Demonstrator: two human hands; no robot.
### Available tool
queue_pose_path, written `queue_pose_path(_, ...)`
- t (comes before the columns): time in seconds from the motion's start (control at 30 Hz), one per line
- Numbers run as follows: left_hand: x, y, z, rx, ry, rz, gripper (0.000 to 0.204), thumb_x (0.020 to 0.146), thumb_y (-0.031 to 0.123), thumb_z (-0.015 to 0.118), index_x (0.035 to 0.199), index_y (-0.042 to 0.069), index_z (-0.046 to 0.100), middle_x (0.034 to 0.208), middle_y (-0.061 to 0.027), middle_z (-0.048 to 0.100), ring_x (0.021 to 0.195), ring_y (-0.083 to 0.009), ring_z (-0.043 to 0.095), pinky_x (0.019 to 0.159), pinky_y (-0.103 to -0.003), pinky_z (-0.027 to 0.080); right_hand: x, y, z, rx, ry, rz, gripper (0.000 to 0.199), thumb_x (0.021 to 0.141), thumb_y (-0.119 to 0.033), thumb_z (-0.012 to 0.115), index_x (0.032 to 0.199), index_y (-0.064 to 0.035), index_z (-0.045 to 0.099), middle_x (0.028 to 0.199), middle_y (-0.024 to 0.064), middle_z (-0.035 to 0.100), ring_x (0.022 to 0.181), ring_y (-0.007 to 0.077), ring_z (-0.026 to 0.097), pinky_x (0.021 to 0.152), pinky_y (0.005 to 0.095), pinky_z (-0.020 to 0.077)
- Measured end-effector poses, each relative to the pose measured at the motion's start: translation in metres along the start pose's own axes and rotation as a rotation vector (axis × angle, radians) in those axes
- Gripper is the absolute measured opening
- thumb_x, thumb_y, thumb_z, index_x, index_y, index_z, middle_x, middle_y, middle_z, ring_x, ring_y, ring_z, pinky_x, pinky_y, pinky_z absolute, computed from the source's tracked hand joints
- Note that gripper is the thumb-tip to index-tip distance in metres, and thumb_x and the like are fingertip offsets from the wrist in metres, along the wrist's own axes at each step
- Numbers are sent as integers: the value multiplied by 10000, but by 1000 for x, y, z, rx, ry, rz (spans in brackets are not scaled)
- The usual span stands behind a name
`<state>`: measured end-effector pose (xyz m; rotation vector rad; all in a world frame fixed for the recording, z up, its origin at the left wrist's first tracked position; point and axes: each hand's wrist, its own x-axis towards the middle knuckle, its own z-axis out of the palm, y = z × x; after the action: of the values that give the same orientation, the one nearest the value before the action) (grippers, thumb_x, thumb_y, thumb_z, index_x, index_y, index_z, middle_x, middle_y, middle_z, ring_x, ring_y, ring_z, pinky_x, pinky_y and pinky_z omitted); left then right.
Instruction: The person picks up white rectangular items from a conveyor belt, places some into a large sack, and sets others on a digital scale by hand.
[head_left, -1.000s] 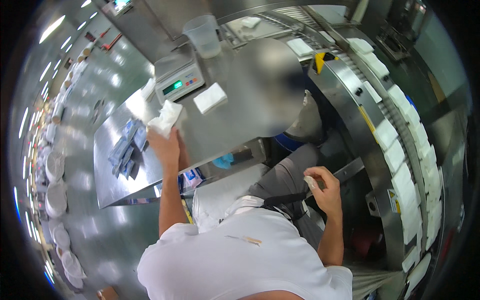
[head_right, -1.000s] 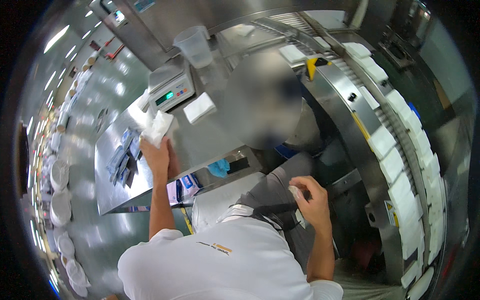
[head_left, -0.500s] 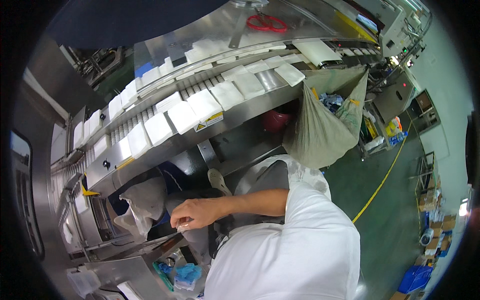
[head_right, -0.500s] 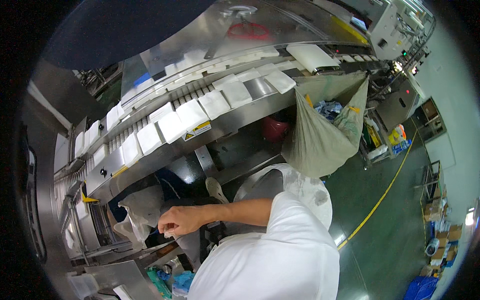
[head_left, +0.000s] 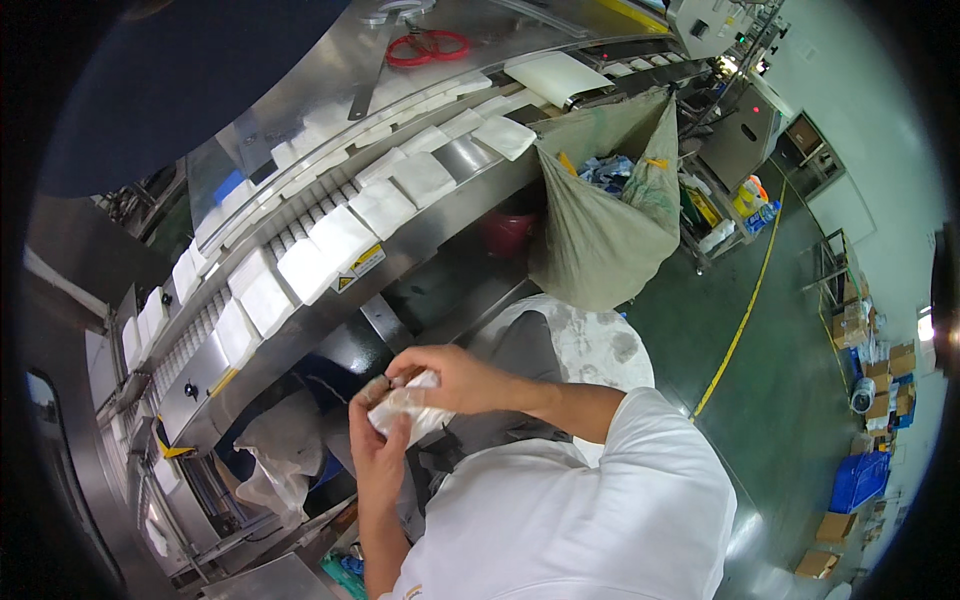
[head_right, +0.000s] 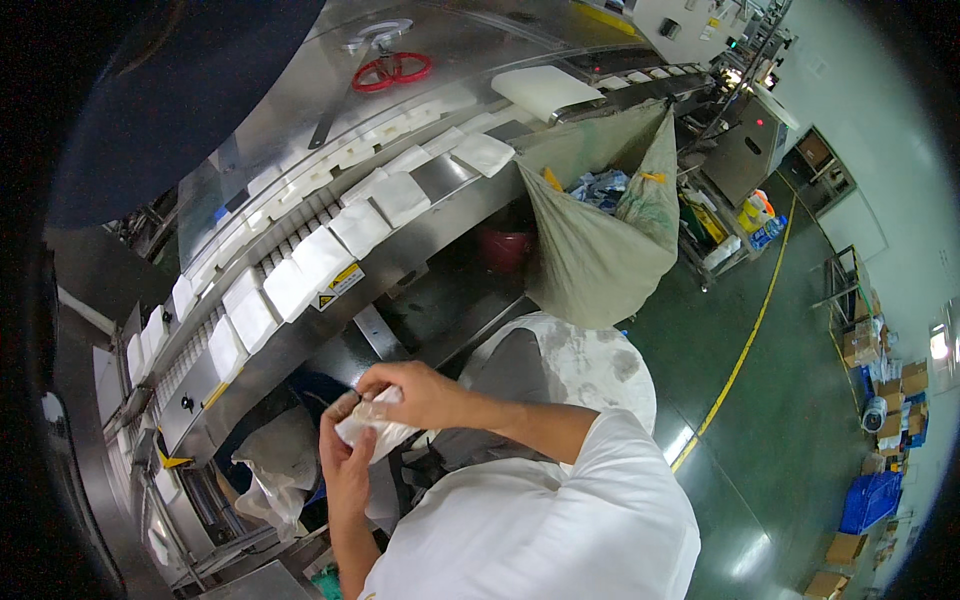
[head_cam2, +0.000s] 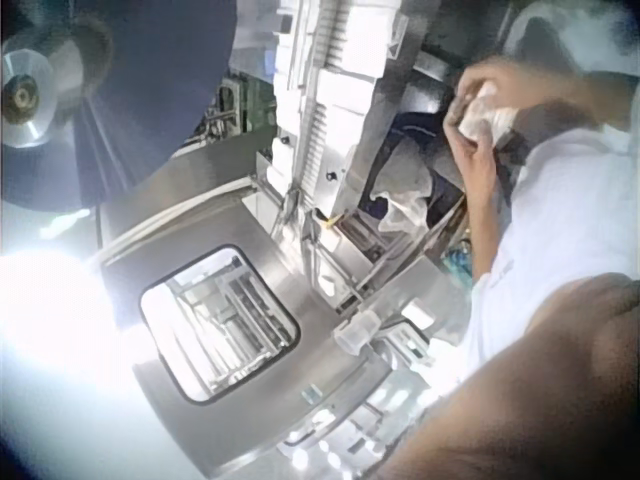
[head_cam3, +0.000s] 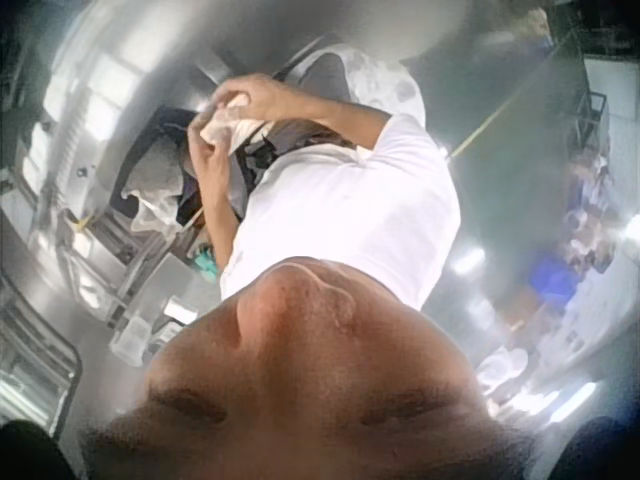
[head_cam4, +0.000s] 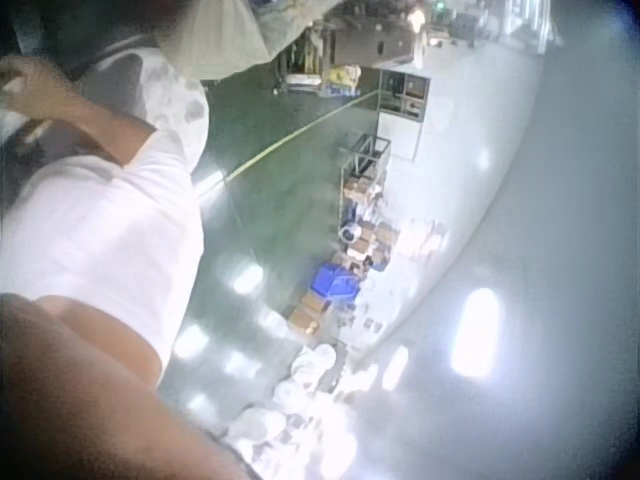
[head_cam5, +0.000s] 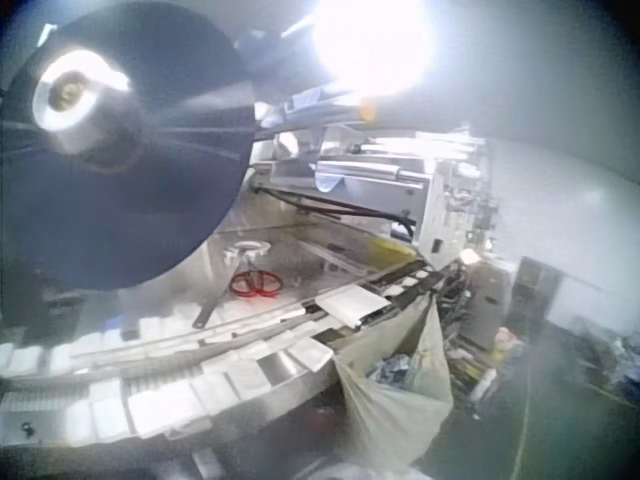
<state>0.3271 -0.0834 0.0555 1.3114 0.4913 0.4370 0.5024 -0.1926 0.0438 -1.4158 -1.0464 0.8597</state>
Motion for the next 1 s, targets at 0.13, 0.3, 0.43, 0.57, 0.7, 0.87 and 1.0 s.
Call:
queue_pose_path(0.13,17,-2,20,-30,59,-29,507,965,4,701,1410,-47,464,1318,-141,600,1184,-165,591,1040,-316,474,-10,2,-13,52,213,67,208,977,-118,728,1141,-8,663,1056,57,713,989,114,656,869,287,537)
queue_pose_path(0.3,26,-12,26,-58,49,2,453,968,-17,695,1372,-48,492,1238,-123,655,1118,-152,633,997,-304,502,-16,10,-13,260,346,52,190,992,-123,721,1141,-28,650,1039,12,680,947,84,630,833,267,528)
queue_pose_path(0.43,20,-7,23,-37,62,-1,442,933,-12,710,1346,-33,553,1206,-101,675,1099,-157,650,991,-302,506,-7,47,-12,296,267,-106,261,1019,-189,704,1216,-38,619,1051,31,660,925,93,634,783,268,547)
queue_pose_path(0.57,-16,6,-23,43,184,30,533,879,-28,708,1389,-38,556,1213,-104,668,1113,-179,648,1019,-325,499,27,48,-120,198,663,-22,225,1045,-212,632,1221,-80,588,1031,27,642,796,97,610,633,267,532)
queue_pose_path(0.7,-73,19,-83,175,470,23,582,860,-45,684,1423,-39,535,1282,-150,655,1165,-231,645,1043,-365,501,64,82,-272,-246,1217,-88,602,918,-406,778,1205,88,588,1110,230,669,1022,324,647,942,447,506)
queue_pose_path(0.87,-183,81,-135,410,726,-135,556,940,6,652,1481,-32,525,1420,-206,600,1236,-303,601,1041,-410,479,121,107,-331,-359,1241,120,722,860,-547,807,1180,70,613,1069,175,667,867,267,678,695,391,601)
queue_pose_path(1.0,-302,56,-192,591,882,-373,588,963,123,676,1501,-37,500,1491,-236,544,1358,-342,520,1128,-463,416,131,137,-355,-559,1245,154,494,887,-383,817,1097,26,636,1016,99,696,834,227,684,668,370,556)
